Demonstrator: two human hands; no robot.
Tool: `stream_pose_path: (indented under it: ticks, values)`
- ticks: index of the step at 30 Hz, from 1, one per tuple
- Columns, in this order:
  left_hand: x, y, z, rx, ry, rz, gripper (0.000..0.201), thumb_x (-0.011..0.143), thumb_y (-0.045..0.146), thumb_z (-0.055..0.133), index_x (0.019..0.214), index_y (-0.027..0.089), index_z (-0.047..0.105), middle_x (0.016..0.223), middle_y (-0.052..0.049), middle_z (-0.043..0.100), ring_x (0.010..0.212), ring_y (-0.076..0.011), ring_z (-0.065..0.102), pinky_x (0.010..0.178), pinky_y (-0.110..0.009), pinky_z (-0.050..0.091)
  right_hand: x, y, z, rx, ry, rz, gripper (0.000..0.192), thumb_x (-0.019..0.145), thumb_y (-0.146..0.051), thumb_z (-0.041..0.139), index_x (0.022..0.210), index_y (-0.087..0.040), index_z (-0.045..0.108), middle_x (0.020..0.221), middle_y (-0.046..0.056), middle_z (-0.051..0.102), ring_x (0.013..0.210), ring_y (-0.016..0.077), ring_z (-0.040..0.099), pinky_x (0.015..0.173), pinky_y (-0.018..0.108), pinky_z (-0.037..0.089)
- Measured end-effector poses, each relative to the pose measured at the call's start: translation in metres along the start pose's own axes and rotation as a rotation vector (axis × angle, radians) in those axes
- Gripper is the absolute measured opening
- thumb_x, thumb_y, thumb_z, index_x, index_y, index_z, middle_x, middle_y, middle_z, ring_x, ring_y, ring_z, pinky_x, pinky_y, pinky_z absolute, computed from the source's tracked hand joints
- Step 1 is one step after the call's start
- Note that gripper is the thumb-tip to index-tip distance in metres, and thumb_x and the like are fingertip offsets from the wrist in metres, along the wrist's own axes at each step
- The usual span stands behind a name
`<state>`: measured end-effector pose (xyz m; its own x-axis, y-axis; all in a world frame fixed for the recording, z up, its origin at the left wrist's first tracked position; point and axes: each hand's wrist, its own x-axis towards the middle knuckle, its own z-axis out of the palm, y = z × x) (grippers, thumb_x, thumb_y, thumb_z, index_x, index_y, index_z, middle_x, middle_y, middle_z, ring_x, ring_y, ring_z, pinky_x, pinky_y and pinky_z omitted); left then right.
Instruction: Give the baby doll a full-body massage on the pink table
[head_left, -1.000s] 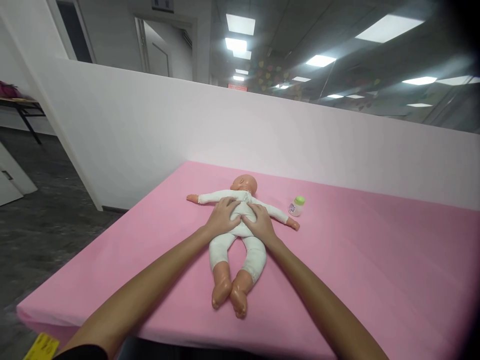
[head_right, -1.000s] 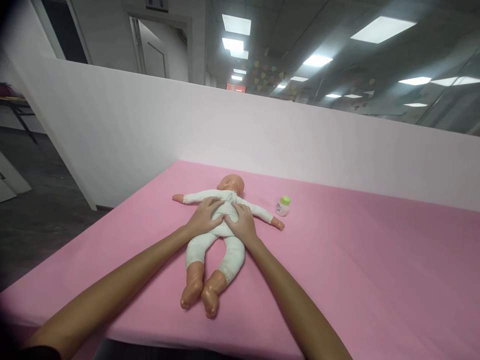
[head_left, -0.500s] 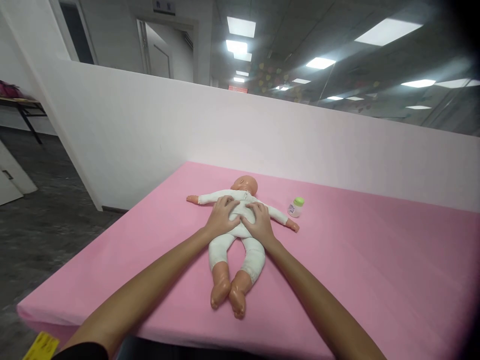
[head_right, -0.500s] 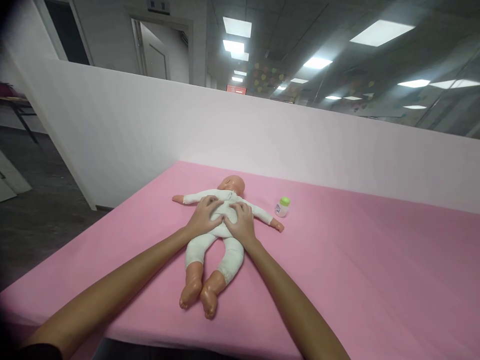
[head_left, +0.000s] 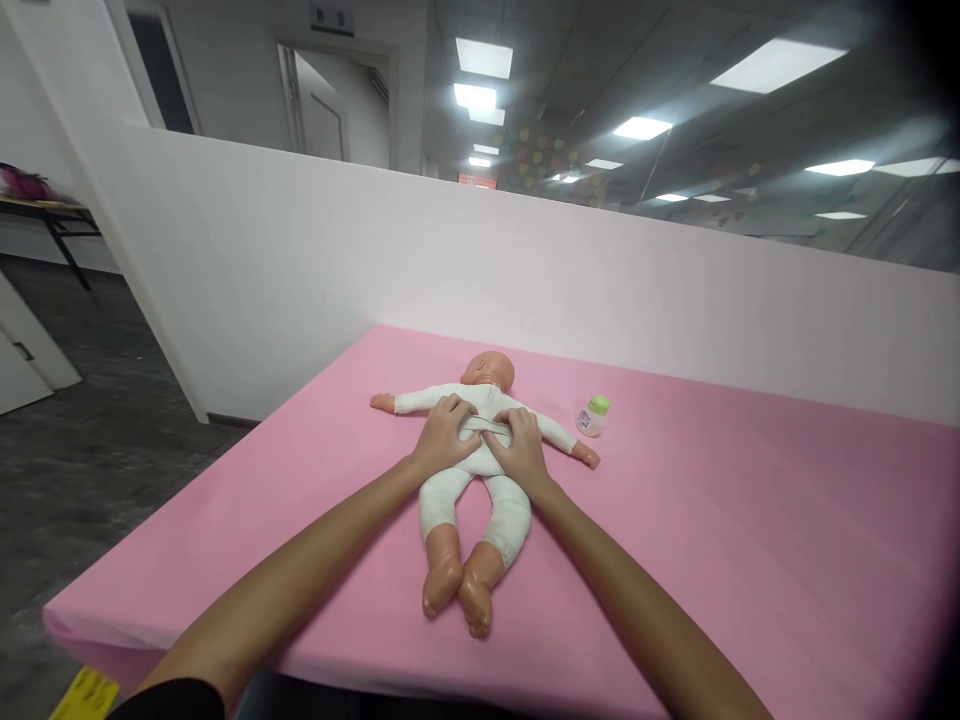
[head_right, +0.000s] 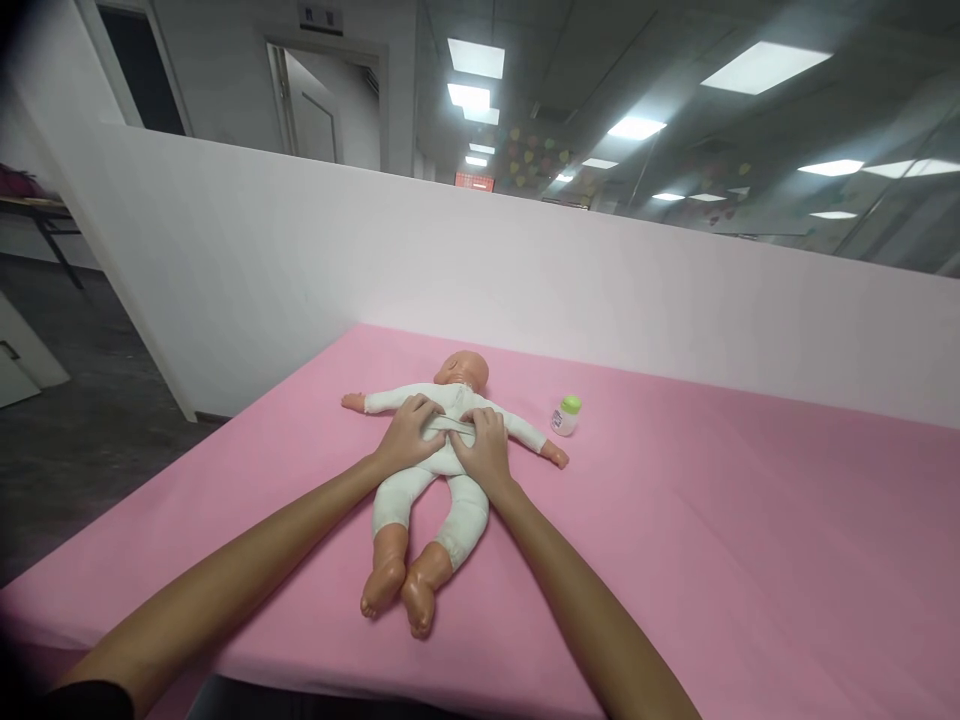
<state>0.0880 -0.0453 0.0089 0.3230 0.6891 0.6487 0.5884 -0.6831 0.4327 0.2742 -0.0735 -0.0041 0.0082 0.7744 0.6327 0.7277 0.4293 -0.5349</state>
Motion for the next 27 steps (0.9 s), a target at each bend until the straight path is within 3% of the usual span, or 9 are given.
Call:
stream_pose_path:
  ticks: [5,8,14,17,20,24,27]
  values:
    - [-0.005,-0.001,0.000,0.003,-0.003,0.009,0.046,0.081,0.027,0.072,0.127,0.026,0.064,0.129,-0.009,0.057,0.124,-0.0313,0.053,0.108,-0.053,0.048,-0.002,0.005,0.002,0.020,-0.004,0.003,0.049,0.082,-0.035,0.071,0.129,-0.025,0.061,0.131,0.012,0.063,0.126,0.0348,0.054,0.108,0.056,0.045]
    - [-0.005,-0.003,0.001,-0.015,-0.043,-0.027,0.051,0.084,0.028,0.071,0.134,0.027,0.062,0.144,-0.009,0.050,0.135,-0.0329,0.048,0.113,-0.055,0.045,0.001,0.010,0.001,0.048,-0.053,0.017,0.051,0.085,-0.037,0.070,0.133,-0.025,0.062,0.133,0.012,0.065,0.125,0.0348,0.057,0.108,0.056,0.045]
    - [-0.001,-0.002,-0.001,-0.046,-0.032,-0.005,0.020,0.084,0.022,0.066,0.104,0.023,0.064,0.103,-0.005,0.062,0.104,-0.0265,0.059,0.096,-0.048,0.052,0.003,0.011,0.002,0.080,-0.040,0.029,0.027,0.084,-0.036,0.071,0.107,-0.023,0.067,0.109,0.009,0.071,0.108,0.0317,0.061,0.100,0.051,0.049]
    - [-0.002,0.001,-0.001,-0.023,0.012,-0.006,0.016,0.082,0.023,0.067,0.096,0.023,0.061,0.101,-0.005,0.060,0.101,-0.0263,0.058,0.093,-0.047,0.052,0.001,0.010,0.005,0.073,0.029,-0.002,0.019,0.083,-0.034,0.071,0.096,-0.024,0.063,0.100,0.006,0.068,0.101,0.0293,0.060,0.097,0.049,0.049]
    - [-0.004,0.001,-0.001,-0.002,0.032,0.004,0.026,0.082,0.025,0.070,0.106,0.023,0.062,0.107,-0.005,0.059,0.107,-0.0275,0.057,0.096,-0.048,0.052,-0.001,0.009,0.006,0.070,0.075,-0.012,0.023,0.081,-0.033,0.071,0.100,-0.025,0.062,0.106,0.006,0.067,0.109,0.0297,0.058,0.101,0.050,0.048]
    - [-0.005,-0.001,0.001,0.003,0.022,0.012,0.043,0.083,0.030,0.073,0.124,0.023,0.061,0.123,-0.008,0.060,0.121,-0.0299,0.055,0.105,-0.049,0.049,-0.002,0.010,0.004,0.068,0.041,0.008,0.045,0.079,-0.034,0.073,0.122,-0.026,0.063,0.124,0.010,0.066,0.122,0.0331,0.057,0.107,0.053,0.047]
    - [-0.004,-0.004,0.001,-0.002,-0.023,-0.003,0.036,0.086,0.030,0.071,0.120,0.021,0.063,0.122,-0.008,0.062,0.118,-0.0295,0.058,0.103,-0.048,0.050,0.000,0.012,0.001,0.069,-0.014,-0.011,0.045,0.083,-0.034,0.070,0.127,-0.026,0.064,0.127,0.010,0.068,0.121,0.0327,0.060,0.104,0.052,0.050]
